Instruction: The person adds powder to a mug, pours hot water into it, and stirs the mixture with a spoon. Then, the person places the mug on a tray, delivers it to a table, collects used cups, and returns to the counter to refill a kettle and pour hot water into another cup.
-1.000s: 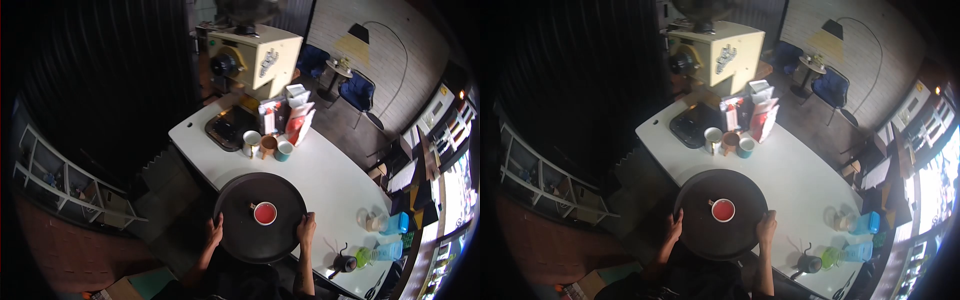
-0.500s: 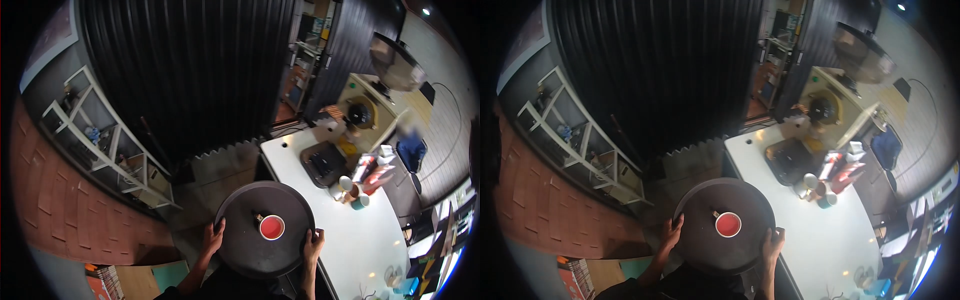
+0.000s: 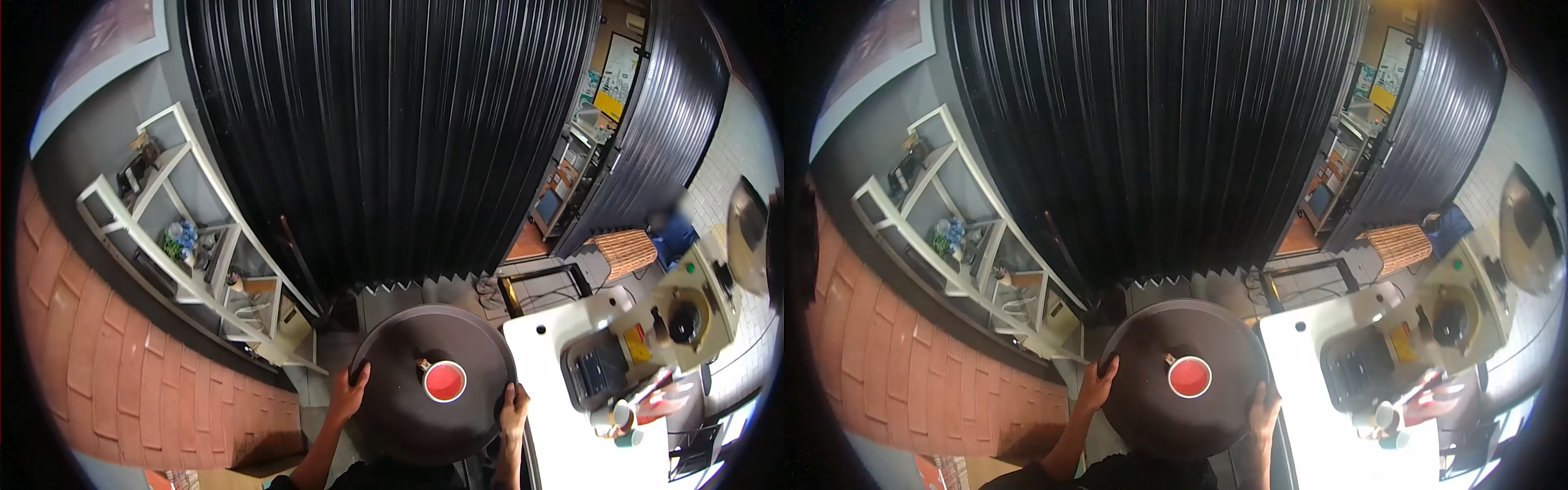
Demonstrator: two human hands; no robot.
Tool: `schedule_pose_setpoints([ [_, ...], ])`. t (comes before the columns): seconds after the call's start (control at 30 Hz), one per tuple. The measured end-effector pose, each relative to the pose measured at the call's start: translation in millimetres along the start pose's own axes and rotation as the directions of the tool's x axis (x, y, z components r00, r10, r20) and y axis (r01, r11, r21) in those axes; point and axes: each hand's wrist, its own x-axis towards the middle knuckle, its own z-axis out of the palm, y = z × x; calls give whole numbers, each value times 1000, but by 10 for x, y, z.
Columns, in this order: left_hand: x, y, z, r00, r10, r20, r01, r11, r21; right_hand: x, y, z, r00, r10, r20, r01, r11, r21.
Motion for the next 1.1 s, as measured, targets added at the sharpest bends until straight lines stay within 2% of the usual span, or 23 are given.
schedule_pose_setpoints([
  [0.03, 190, 65, 39, 1000, 6, -7, -6, 1000, 4, 163, 33, 139, 994, -88, -72, 90, 996, 29],
  [0.1, 560, 176, 119, 994, 28, -110, -33, 999, -43, 473, -150, 349, 989, -120, -81, 115, 992, -60],
  [0.2, 1219, 213, 218, 995, 84, -61, -87, 995, -50, 983, -458, 686, 986, -135, -99, 123, 986, -113],
  [0.37, 2157, 455, 447, 1000, 12, 3, -12, 999, -39, 1677, -324, 1014, 988, -73, -139, 47, 981, -187],
  [0.43, 2518, 615, 591, 988, 146, -55, -143, 988, 53, 1905, -211, 1174, 970, -61, -234, 22, 986, -165],
  [0.5, 2947, 666, 734, 990, 125, 60, -126, 992, 13, 2126, -149, 1333, 943, -46, -329, 4, 992, -128],
  [0.57, 3388, 704, 947, 979, 185, 88, -187, 982, 12, 2347, -179, 1395, 941, -48, -335, -5, 987, -158],
  [0.6, 3542, 941, 1040, 983, 160, 91, -167, 983, 75, 2461, -212, 1422, 936, -45, -349, -16, 986, -169],
  [0.67, 3957, 912, 1295, 982, 133, 135, -152, 979, 137, 2634, -308, 1417, 923, 283, -261, -316, 944, -96],
  [0.73, 4462, 1042, 1558, 980, 61, 189, -110, 960, 256, 2875, -396, 1579, 910, 180, -373, -204, 979, -26],
  [0.8, 4884, 1065, 1782, 925, 182, 334, -209, 977, 48, 3075, -553, 1699, 874, 127, -469, -140, 990, 7],
  [0.83, 5128, 1049, 1930, 903, 217, 372, -246, 969, 32, 3211, -676, 1703, 866, 107, -489, -126, 992, -4],
  [0.9, 5482, 1226, 2225, 860, 210, 465, -256, 966, 36, 3399, -825, 1754, 823, 140, -550, -141, 989, 41],
  [0.93, 5525, 1387, 2332, 873, 186, 451, -237, 970, 61, 3461, -897, 1760, 806, 119, -580, -158, 987, -17],
  [0.97, 5678, 1334, 2485, 862, 248, 442, -311, 947, 75, 3444, -880, 1774, 779, 152, -608, -195, 981, -4],
  [1.03, 5925, 1424, 2736, 805, 233, 545, -295, 955, 28, 3605, -782, 1787, 742, 271, -614, -234, 962, 141],
  [1.1, 6134, 1572, 3025, 743, 229, 629, -294, 956, -2, 3747, -857, 1772, 698, 281, -659, -248, 958, 146],
])
